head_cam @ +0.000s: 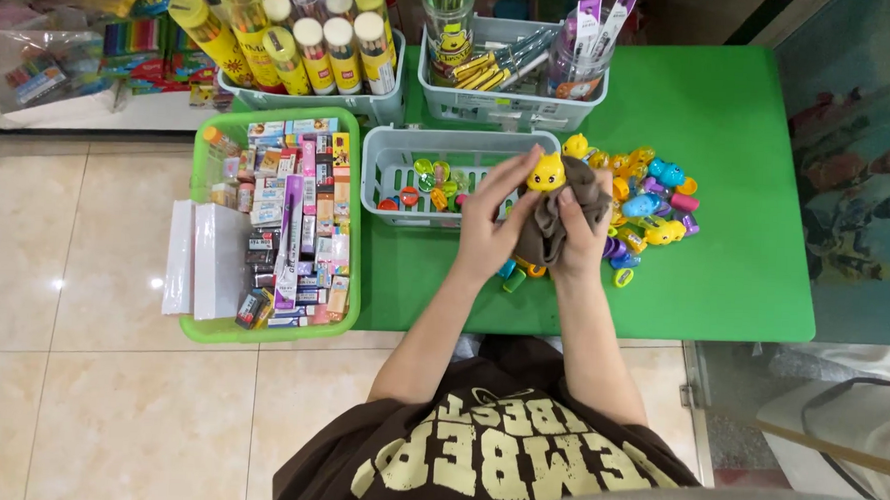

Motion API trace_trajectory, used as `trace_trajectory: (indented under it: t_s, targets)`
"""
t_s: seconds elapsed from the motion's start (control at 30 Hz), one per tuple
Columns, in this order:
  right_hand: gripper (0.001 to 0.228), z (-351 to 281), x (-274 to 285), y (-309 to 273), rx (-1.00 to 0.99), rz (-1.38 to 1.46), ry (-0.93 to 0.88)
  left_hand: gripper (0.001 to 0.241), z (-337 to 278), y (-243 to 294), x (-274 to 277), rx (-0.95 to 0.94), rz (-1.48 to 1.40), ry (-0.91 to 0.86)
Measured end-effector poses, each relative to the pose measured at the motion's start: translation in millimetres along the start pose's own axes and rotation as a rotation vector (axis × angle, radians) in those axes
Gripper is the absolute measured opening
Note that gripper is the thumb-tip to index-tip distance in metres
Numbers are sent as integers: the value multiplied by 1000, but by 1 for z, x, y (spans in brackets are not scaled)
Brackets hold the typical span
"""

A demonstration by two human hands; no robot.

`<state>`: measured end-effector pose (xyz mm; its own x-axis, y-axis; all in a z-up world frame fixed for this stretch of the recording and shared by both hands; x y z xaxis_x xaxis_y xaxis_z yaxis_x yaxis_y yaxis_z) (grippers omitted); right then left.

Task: The person wipes pencil sharpeners with a cloth and places them into a plastic basket, then finishes by moving the remaining sharpeners into the basket by hand.

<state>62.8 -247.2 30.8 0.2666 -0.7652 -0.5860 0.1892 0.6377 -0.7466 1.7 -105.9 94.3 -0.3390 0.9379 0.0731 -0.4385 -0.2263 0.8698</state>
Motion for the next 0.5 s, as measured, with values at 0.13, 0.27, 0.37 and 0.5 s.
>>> trace_trajectory:
  t_s: [0.13,0.27,0.37,0.5]
  targets:
    - [21,-1,18,1,118,-136,30,73,6,29,0,-21,-24,-92]
    - [28,-4,12,-16,178,-531,-55,68,4,24,8,62,87,-70]
    - [47,9,-1,-33,65,-184,80,61,0,9,9,144,-103,-67]
    - [72,1,9,9,-154,310,69,50,-7,-9,-6,104,-322,-14]
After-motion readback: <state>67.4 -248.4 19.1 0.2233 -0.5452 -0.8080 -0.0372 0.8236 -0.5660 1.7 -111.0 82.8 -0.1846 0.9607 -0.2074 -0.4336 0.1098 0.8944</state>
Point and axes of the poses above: each hand's wrist, its own z-axis towards the middle knuckle, its own x-axis out of the back of the hand, y = z × x, the point moved 7 cm from there along z, towards the middle knuckle, and after that the axes turned 4 degrees about x, right-handed, at the moved point
